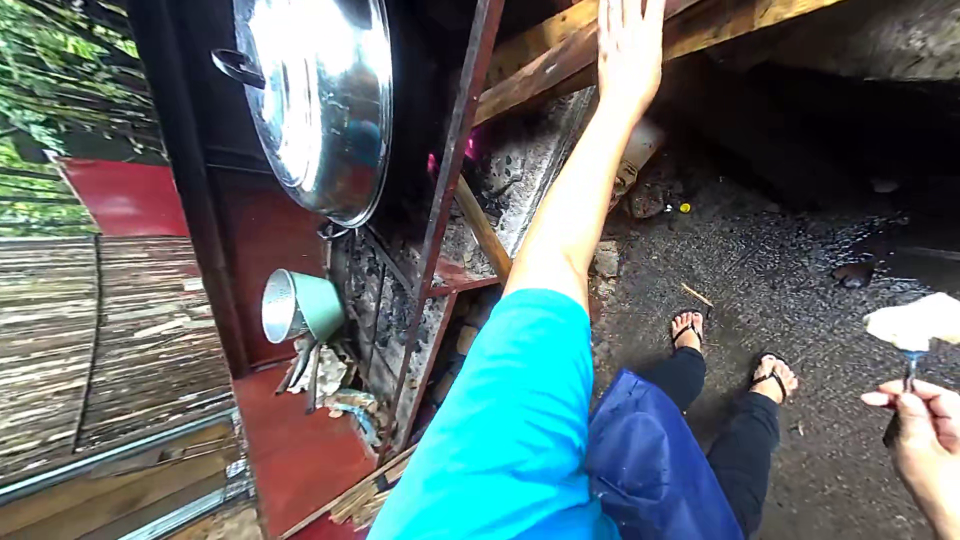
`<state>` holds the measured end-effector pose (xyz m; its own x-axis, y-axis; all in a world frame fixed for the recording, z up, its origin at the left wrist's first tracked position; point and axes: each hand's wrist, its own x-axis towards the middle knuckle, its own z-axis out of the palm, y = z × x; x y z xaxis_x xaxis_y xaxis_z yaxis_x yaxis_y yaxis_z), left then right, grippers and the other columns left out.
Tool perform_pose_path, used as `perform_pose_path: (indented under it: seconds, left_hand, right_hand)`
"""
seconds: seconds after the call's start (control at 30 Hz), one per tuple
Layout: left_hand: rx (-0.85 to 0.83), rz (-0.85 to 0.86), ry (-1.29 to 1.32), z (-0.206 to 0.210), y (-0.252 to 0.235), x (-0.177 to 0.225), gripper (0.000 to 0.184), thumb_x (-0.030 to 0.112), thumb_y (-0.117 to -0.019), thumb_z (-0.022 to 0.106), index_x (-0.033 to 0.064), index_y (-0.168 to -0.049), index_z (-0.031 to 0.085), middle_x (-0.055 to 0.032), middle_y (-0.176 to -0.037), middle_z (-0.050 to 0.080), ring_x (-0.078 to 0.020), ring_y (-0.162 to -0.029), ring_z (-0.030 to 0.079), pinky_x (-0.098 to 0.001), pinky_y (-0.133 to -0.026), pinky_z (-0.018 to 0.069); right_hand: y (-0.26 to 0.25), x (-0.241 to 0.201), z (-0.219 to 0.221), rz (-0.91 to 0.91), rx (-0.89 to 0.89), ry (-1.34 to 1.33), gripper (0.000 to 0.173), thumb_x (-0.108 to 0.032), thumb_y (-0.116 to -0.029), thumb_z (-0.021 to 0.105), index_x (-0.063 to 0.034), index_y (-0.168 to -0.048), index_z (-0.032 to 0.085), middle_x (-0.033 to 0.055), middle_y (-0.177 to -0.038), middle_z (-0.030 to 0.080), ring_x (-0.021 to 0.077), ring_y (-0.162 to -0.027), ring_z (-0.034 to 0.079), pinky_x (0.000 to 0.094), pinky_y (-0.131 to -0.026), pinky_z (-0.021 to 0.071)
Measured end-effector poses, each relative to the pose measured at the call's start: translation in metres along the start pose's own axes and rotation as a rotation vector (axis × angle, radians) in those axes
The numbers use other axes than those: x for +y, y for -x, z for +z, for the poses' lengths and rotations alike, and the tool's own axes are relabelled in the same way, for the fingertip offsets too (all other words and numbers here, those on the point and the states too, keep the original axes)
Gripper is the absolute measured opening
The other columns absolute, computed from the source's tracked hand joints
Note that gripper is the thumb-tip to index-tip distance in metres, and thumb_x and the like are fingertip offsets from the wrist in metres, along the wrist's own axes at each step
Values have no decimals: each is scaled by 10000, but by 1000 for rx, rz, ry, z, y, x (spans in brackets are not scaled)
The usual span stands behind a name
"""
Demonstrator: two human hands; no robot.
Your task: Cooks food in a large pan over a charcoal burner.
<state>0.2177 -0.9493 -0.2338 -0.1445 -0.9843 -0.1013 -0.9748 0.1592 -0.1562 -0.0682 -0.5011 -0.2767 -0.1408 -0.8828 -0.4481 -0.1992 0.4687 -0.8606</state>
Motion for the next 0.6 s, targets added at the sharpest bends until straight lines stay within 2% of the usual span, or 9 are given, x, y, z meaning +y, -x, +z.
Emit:
perform_pose_path:
  seconds: [0.07,0.17,0.23,0.3,0.43,0.6]
  left_hand:
    - [-70,17,-51,-2,-13,-9,666,-18,-974,491,165,-1602,369,-180,-1623,382,-378,-1545,260,-574,-1257,123]
    - [-130,34,-33,-5,-19,-15,635,-10,-1017,441,159,-1619,327,-182,-1554,472,-378,-1470,400,-601,-1205,246]
    - [-166,30,-18,-10,-19,-15,617,-6,-1028,432,165,-1614,338,-178,-1553,466,-394,-1451,409,-593,-1162,320]
    - [-179,24,-3,-10,-17,-15,631,-11,-1027,427,196,-1616,338,-161,-1554,464,-391,-1445,410,-581,-1138,350]
    - [-174,-4,6,-6,-7,-22,655,-36,-1022,419,226,-1617,339,-142,-1580,447,-370,-1467,397,-588,-1169,316]
    - [-148,19,-3,0,-4,-37,637,-49,-1022,406,195,-1609,357,-145,-1580,449,-371,-1463,406,-581,-1166,322]
  right_hand:
    - [-5,-3,4,-12,-7,-1,319,-35,-1070,360,236,-1119,521,153,-924,649,-48,-833,594,117,-805,482]
    - [-11,-10,5,-18,-11,19,331,-36,-1067,350,239,-1110,529,180,-917,650,-35,-829,600,119,-801,480]
    - [-14,-15,3,-9,-7,32,326,-37,-1066,352,231,-1100,534,164,-911,649,-53,-826,593,106,-796,475]
    - [-16,-18,1,-11,5,39,324,-39,-1063,358,229,-1087,537,155,-901,645,-57,-820,587,103,-794,470]
    - [-19,-21,-4,-27,27,28,312,-36,-1059,362,222,-1079,537,118,-895,647,-85,-825,589,82,-800,473]
    - [-20,-24,-8,-7,30,28,307,-37,-1063,363,215,-1083,536,98,-887,648,-106,-799,570,70,-766,457]
